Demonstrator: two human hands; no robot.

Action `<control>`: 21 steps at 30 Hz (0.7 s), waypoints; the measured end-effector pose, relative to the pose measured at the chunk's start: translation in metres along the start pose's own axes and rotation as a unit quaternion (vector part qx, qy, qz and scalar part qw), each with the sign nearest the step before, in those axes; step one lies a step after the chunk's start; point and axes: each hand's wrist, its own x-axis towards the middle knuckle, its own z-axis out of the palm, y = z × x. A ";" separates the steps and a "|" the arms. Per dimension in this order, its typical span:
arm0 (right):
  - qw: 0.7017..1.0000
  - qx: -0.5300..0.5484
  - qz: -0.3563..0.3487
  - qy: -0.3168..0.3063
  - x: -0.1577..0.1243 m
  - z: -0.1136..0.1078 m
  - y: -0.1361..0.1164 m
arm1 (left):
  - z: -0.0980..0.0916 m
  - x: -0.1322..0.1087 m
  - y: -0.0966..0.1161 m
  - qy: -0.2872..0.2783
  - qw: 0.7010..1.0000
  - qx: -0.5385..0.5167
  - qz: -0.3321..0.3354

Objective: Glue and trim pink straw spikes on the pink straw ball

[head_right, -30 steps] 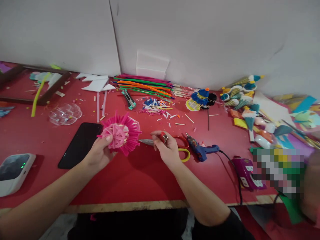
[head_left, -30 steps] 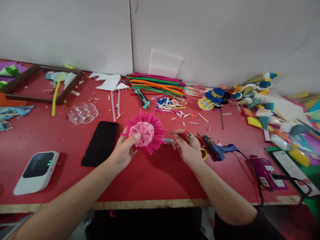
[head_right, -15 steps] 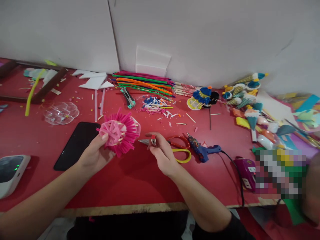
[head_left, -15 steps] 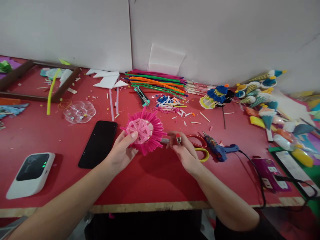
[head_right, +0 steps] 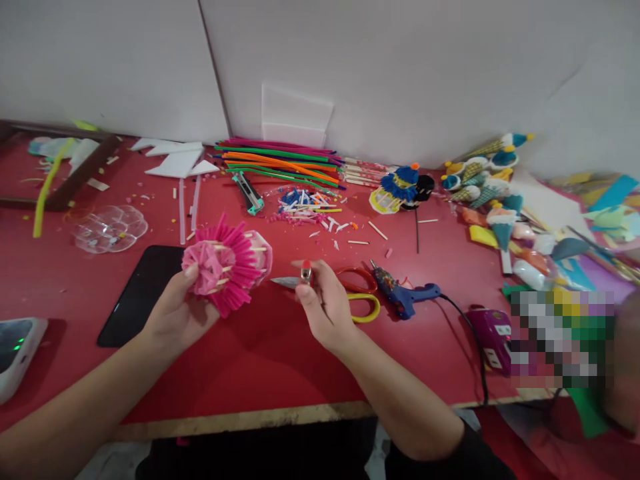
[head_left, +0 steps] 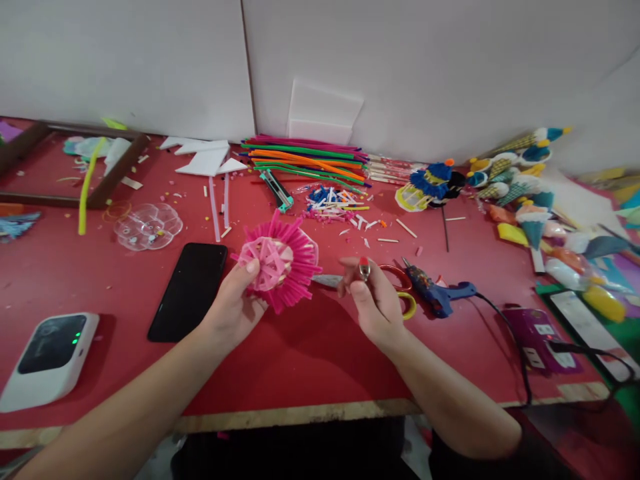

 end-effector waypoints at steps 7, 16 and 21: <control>0.996 -0.025 -0.073 0.038 -0.002 0.004 -0.012 | -0.004 -0.001 0.000 0.025 1.000 0.007 -0.015; 0.999 -0.046 0.001 0.002 -0.001 0.007 -0.011 | -0.001 0.000 -0.002 0.064 0.997 0.022 -0.036; 0.998 -0.041 -0.031 -0.043 0.000 0.002 -0.009 | 0.000 0.000 -0.004 0.083 0.996 0.019 -0.040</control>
